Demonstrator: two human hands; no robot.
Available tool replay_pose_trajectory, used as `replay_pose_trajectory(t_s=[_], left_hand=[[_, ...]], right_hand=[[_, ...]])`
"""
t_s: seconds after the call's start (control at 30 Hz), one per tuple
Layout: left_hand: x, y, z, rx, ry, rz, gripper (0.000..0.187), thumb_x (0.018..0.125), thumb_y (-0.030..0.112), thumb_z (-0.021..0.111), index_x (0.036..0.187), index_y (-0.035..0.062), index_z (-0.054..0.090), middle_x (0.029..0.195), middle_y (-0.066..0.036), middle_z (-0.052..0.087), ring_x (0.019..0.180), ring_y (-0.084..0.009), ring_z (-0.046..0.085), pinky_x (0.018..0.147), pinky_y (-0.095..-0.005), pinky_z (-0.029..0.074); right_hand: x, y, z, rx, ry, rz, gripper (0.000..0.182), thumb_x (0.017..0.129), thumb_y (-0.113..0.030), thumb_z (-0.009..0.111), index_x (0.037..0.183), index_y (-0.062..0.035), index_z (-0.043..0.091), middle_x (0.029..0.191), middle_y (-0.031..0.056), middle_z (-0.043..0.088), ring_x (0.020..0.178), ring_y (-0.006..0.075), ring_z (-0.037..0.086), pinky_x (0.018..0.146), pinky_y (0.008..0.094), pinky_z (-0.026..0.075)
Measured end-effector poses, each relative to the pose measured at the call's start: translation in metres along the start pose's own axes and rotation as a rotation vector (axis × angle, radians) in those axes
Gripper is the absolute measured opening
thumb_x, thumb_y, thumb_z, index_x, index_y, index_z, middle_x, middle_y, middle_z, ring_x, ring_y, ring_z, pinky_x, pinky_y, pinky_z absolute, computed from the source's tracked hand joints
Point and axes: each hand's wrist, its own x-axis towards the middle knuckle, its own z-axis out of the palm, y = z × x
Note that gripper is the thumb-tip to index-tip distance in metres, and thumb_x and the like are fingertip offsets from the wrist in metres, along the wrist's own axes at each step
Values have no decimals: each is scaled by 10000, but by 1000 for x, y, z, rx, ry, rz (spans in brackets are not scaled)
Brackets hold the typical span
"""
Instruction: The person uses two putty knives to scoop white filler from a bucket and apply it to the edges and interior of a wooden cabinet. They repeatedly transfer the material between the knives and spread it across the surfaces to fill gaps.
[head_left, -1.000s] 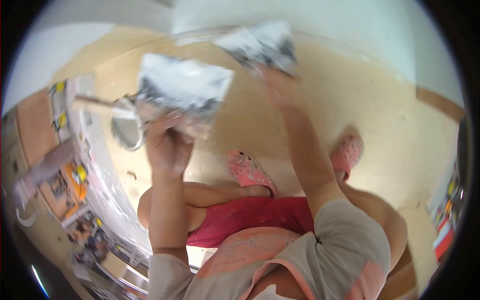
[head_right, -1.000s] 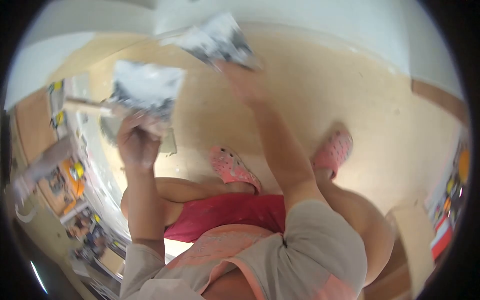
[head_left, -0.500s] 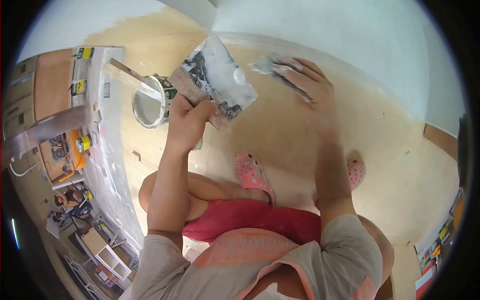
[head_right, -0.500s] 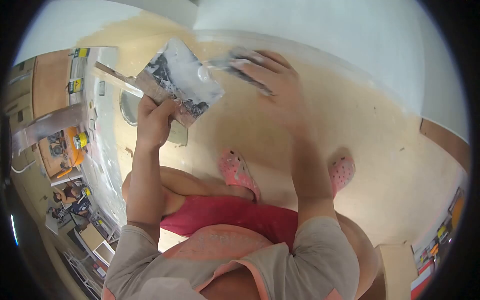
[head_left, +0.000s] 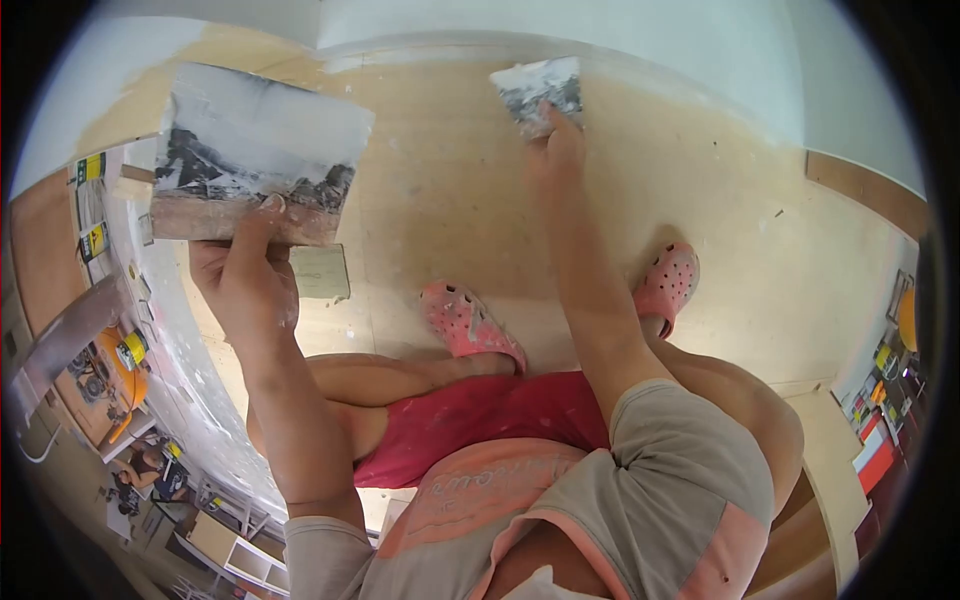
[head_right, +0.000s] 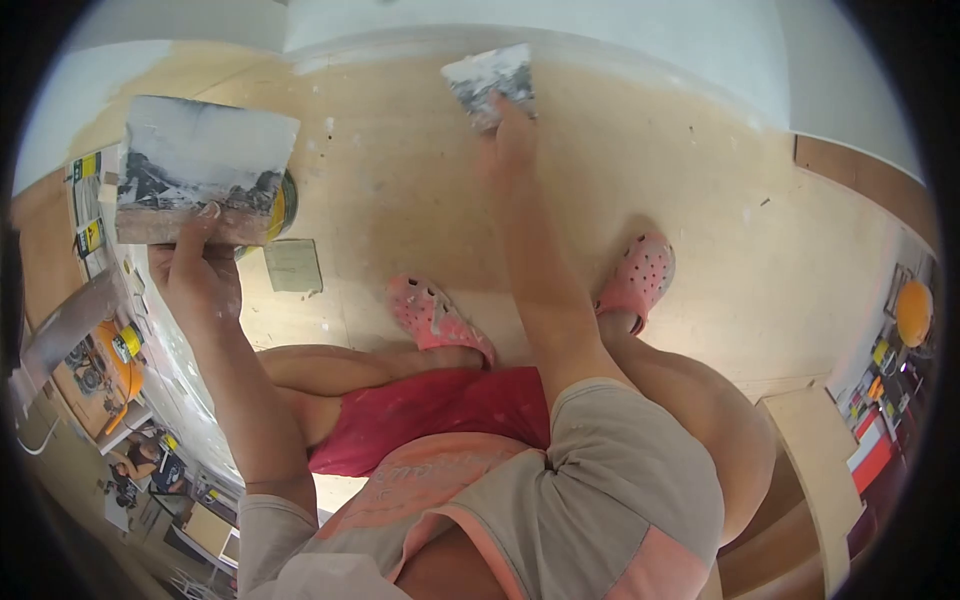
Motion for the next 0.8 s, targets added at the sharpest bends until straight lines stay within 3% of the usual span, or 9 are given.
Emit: replay_pose_trajectory(t_s=[0.03,0.27,0.33,0.37,0.47,0.57,0.63,0.73,0.8], left_hand=[[-1,-3,-2,11,-29,-29,244,687,-118,500,910,-20,501,836,-76,553,717,-135,548,626,-240,460],[2,-10,-8,3,-76,-75,292,677,-131,506,943,-11,492,858,-74,553,731,-129,550,637,-243,466],[1,-11,-6,14,-67,-85,292,674,-133,505,941,-14,493,859,-76,553,731,-130,550,638,-245,466],[1,-11,-6,22,-57,-93,293,671,-135,504,939,-16,493,859,-78,553,730,-131,550,638,-247,467],[4,-14,-7,16,-84,-78,286,672,-136,498,935,-23,496,864,-89,558,742,-140,557,647,-249,468],[5,-17,-8,11,-154,-104,275,675,-135,495,929,-29,496,854,-93,560,735,-143,558,653,-247,464],[8,-20,-10,17,-157,-123,266,678,-134,494,923,-30,498,848,-92,562,728,-141,557,645,-244,462],[6,-20,-6,14,-144,-143,249,682,-129,494,910,-29,502,835,-86,564,713,-136,554,629,-236,456],[4,-19,-1,8,-119,-143,241,683,-126,496,903,-27,505,828,-82,564,705,-131,552,620,-231,451]], right_hand=[[13,-1,-3,308,26,-45,378,769,73,417,1142,16,394,1113,133,483,995,238,501,852,362,422],[63,11,-19,353,344,54,267,805,23,409,1070,54,421,997,121,511,881,204,523,715,317,464],[105,53,-75,-1257,210,-488,289,766,21,414,1048,69,452,1034,153,494,866,266,528,755,359,445],[104,51,-71,-1254,214,-483,289,766,21,414,1048,69,452,1034,153,494,866,266,528,755,359,445],[85,7,-20,-1035,79,-445,257,754,25,388,987,81,481,995,160,495,826,271,532,739,369,448],[30,-36,44,-540,325,-96,289,744,39,392,1025,63,454,1014,161,493,869,278,527,763,374,452],[23,-44,54,472,152,-79,294,788,7,424,1080,39,412,1009,114,507,890,225,521,765,353,471],[30,-23,15,399,184,-7,343,787,12,427,1127,21,382,1080,126,487,1001,266,493,914,396,397],[29,-16,11,383,236,34,333,791,5,423,1122,24,392,1073,128,492,985,263,499,882,391,414]])
